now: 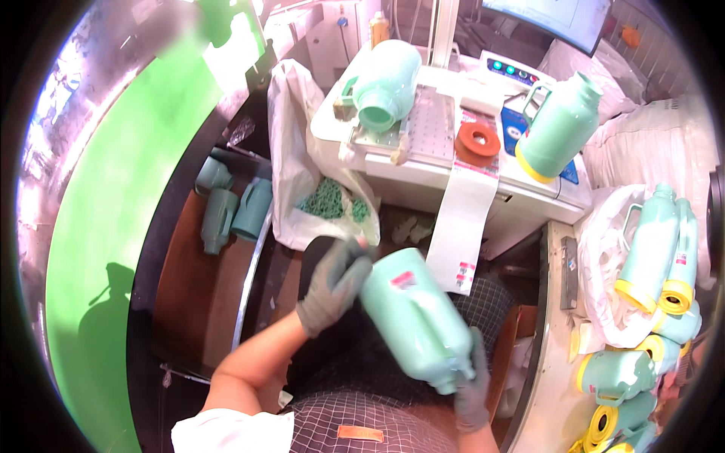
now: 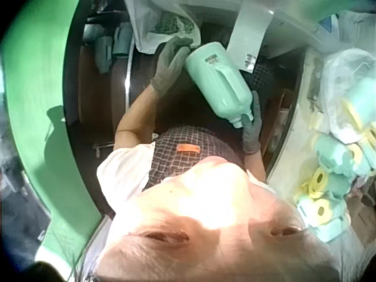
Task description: The person repeatedly picks up a light green plastic container, applies a label from a machine, and places a yellow lid on top. The person then sets the finished container on a table to the right. This process is repeated for multiple containers throughout the clip.
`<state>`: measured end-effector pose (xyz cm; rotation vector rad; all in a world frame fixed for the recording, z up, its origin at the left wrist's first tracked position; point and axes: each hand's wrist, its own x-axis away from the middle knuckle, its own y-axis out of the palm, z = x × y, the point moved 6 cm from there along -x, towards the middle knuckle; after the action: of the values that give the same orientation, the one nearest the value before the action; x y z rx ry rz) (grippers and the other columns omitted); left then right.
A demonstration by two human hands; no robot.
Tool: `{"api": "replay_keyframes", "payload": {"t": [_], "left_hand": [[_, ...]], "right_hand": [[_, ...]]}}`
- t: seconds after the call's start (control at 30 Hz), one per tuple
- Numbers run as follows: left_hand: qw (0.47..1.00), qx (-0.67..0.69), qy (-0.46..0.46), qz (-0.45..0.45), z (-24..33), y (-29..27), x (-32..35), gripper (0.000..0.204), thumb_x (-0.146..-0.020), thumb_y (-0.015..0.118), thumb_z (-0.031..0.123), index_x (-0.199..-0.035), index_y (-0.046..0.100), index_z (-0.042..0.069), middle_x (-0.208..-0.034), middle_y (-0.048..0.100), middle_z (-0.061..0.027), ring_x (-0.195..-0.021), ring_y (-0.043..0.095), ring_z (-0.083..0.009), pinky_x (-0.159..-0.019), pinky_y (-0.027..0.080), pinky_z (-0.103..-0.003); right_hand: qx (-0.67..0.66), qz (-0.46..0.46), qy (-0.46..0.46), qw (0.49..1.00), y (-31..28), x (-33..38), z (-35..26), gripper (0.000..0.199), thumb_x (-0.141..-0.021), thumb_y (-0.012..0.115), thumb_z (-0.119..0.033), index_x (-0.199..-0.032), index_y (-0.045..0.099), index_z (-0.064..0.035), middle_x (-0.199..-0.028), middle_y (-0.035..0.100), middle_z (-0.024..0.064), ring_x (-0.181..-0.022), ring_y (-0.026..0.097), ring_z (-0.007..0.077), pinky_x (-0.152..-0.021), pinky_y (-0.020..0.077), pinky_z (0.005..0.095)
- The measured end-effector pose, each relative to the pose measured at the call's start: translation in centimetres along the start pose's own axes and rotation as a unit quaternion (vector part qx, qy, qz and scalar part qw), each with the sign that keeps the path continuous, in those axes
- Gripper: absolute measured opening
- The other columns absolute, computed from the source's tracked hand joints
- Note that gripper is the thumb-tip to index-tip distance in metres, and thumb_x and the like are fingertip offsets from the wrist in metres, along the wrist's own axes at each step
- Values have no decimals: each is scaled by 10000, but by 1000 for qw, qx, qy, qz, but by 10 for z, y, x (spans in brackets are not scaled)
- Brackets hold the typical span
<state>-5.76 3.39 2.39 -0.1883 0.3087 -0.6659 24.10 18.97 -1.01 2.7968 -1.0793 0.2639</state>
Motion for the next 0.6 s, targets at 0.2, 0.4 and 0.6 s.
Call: {"api": "replay_keyframes", "payload": {"t": [0.2, 0.4, 0.6], "left_hand": [[753, -512, 397, 115, 66, 7, -189, 684, -870, 730, 103, -1516, 505, 140, -1585, 476, -120, -1420, 489, -392, -1178, 415, -547], [666, -563, 482, 86, 53, -15, -235, 622, -885, 695, 104, -1479, 523, 178, -1558, 518, -91, -1392, 500, -386, -1130, 429, -542], [837, -281, 435, 177, 171, -102, -26, 693, -745, 911, 293, -1325, 586, 98, -1246, 693, -211, -1111, 636, -338, -979, 477, -503]], "right_hand": [[-135, 129, -183, 965, -51, -26, -70, 952, -966, 723, -394, -1697, 265, 8, -1679, 406, 192, -1548, 395, 301, -1258, 347, 431], [65, 179, -386, 903, -53, -78, -145, 927, -967, 725, -350, -1692, 277, 14, -1694, 390, 185, -1541, 401, 311, -1263, 330, 460], [339, 156, -486, 790, 37, -185, -207, 855, -902, 803, -304, -1625, 446, -18, -1598, 477, 284, -1486, 472, 437, -1167, 456, 489]]}}
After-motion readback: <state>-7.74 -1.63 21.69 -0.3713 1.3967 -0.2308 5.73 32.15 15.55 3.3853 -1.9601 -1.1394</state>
